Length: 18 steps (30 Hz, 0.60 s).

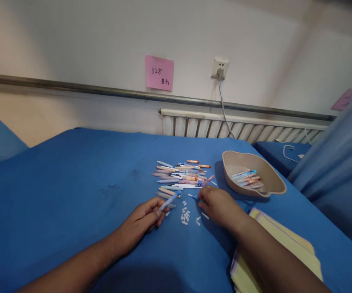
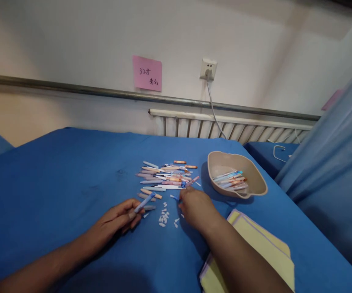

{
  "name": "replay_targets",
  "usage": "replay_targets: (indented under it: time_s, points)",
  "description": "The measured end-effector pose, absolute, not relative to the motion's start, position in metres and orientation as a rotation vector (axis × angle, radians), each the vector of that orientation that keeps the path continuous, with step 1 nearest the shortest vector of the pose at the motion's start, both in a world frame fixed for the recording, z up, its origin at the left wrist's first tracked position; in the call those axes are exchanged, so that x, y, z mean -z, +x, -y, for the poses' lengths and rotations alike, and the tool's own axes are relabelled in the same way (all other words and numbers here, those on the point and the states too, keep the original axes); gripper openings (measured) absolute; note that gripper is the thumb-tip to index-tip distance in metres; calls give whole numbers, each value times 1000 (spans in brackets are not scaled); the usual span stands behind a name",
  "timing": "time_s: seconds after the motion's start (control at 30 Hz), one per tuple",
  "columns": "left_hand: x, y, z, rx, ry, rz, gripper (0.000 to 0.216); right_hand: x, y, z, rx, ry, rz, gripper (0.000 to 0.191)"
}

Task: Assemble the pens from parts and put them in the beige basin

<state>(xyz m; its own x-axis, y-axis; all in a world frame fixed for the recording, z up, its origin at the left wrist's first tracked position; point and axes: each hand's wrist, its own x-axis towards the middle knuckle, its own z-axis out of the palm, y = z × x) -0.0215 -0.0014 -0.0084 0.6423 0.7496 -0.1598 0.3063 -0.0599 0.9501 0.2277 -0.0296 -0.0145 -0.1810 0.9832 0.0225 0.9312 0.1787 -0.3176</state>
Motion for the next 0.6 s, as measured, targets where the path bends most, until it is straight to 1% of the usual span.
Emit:
replay_targets:
  time_s: [0.2,0.3,0.37,0.5,0.6]
  points:
    - [5,-24,3,-432,1709,-908,28,17,220,30,-306,-1810,2338,17]
    - [3,-25,4,-426,1740,-918,28,17,221,29,-346,-1711,2142,19]
    - [2,-24,4,-427,1759,-927,29,16,219,27,-530,-1535,1864,19]
    - [2,-23,4,-421,1783,-940,32,9,211,27,-1037,-1081,1294,25]
    - [2,-23,4,-412,1792,-940,31,2,206,30,-1161,-943,1094,29]
